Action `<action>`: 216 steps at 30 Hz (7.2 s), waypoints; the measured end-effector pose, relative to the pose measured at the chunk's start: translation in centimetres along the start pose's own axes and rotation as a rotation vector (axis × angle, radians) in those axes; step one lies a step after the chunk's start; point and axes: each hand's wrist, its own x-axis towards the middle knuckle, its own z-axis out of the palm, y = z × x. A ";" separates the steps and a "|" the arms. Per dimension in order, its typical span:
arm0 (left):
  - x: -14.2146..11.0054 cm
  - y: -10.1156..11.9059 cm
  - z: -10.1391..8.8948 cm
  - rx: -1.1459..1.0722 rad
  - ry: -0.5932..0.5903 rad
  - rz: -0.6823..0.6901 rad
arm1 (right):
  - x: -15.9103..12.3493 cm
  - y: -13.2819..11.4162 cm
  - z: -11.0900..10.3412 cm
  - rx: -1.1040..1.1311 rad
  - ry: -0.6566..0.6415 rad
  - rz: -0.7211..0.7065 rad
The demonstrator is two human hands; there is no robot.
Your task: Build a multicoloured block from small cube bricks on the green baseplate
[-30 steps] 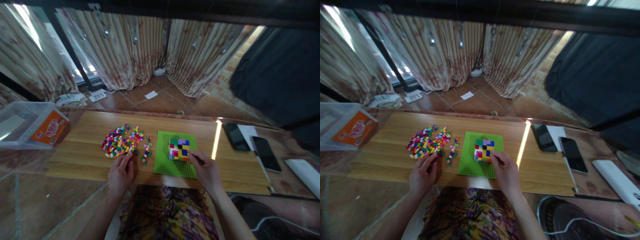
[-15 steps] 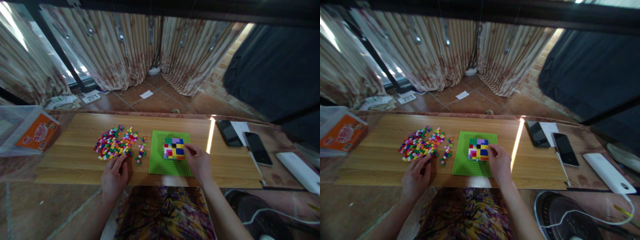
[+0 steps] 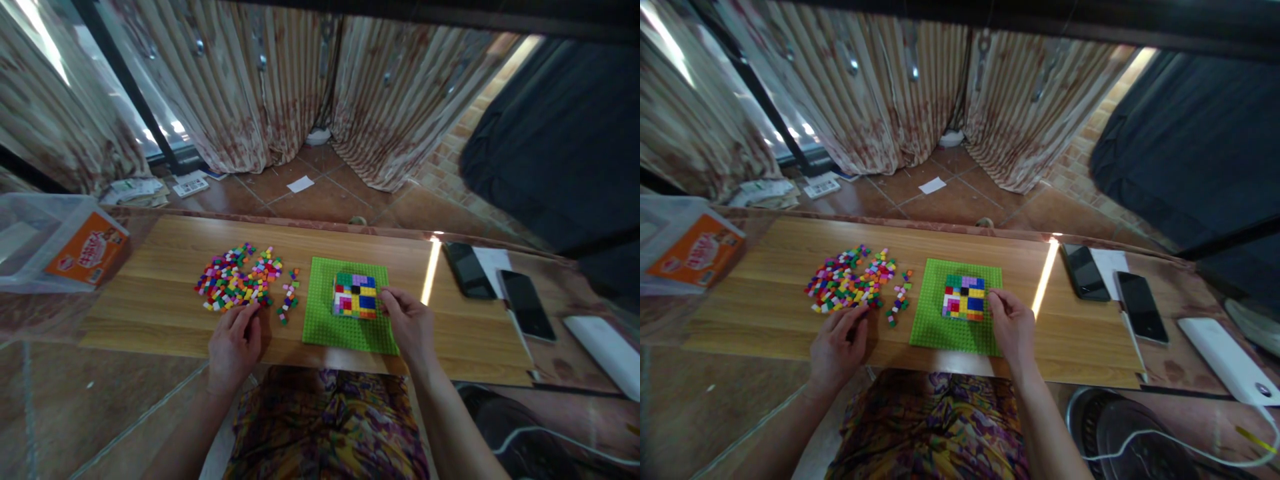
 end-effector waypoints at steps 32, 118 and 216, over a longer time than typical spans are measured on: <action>0.0 -0.6 0.1 -0.036 -0.010 0.009 | -0.4 -0.9 0.3 0.307 0.179 0.029; 0.4 4.5 -0.2 -0.248 0.014 0.103 | -5.7 -2.6 0.7 -0.050 -0.245 -0.091; 5.9 0.0 -1.4 0.150 -0.042 -0.083 | -0.8 2.6 -1.5 -0.069 0.115 0.069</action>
